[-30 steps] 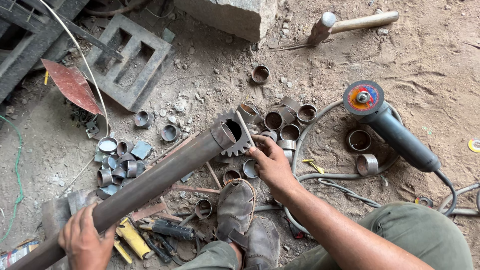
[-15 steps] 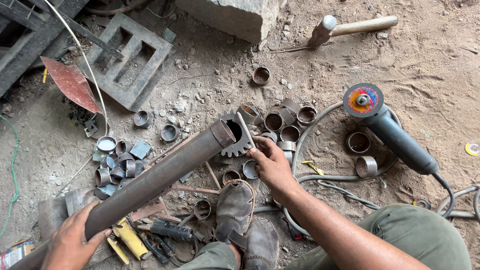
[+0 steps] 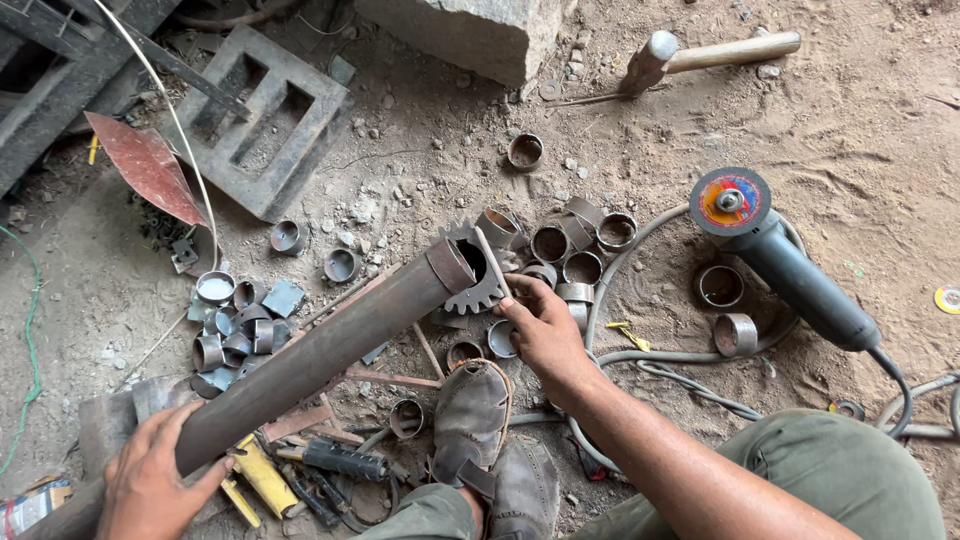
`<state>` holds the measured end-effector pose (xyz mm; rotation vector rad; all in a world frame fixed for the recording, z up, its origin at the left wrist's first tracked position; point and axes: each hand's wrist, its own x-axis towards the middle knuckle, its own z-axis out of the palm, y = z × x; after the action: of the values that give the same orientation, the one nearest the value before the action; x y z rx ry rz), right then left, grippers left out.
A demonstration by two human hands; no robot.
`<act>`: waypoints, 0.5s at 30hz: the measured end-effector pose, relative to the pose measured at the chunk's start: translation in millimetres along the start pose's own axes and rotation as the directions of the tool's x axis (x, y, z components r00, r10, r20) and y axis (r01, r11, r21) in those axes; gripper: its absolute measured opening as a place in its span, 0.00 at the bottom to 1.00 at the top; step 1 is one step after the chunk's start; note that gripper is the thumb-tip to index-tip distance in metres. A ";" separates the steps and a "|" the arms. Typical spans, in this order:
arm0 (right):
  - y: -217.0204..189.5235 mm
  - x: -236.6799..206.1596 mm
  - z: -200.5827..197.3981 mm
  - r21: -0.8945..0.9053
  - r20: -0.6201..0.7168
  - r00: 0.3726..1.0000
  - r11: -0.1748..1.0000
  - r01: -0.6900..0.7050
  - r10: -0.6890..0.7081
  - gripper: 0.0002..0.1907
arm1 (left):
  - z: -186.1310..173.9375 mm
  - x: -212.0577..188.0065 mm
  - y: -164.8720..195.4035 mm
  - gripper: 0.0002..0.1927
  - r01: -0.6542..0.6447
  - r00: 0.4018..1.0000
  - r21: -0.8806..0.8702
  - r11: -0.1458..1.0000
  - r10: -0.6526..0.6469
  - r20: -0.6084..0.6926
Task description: The person sits on the ground and repeatedly places small metal rings onto a long metal rod, checking fit and alignment. The person handles the rings one at a time, sliding them along the rod and occasionally adjusting their position.
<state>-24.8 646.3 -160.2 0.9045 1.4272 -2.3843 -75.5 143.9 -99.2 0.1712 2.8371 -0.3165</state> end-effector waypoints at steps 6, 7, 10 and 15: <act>-3.6 -3.6 0.4 0.000 -0.004 1.000 1.000 0.011 -0.011 0.21 | 3.6 -4.8 -6.8 0.48 -0.036 0.998 -0.134 0.990 0.030 -0.047; -3.5 -3.5 -0.1 0.008 0.000 1.000 1.000 0.006 -0.006 0.21 | 8.2 -8.9 -4.8 0.47 -0.045 0.996 -0.115 0.992 0.035 -0.085; -3.1 -1.1 -2.5 0.015 -0.008 1.000 1.000 0.017 -0.016 0.21 | 33.0 -21.4 10.4 0.46 -0.062 0.940 -0.002 0.998 0.058 -0.335; 0.3 1.1 -1.5 0.005 0.014 1.000 1.000 0.017 -0.018 0.21 | 55.3 -32.5 21.9 0.46 0.037 0.871 0.019 0.999 -0.023 -0.491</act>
<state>-24.9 647.6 -161.5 0.8788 1.4309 -2.4029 -26.7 149.5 -145.9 0.2436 3.3457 -0.3630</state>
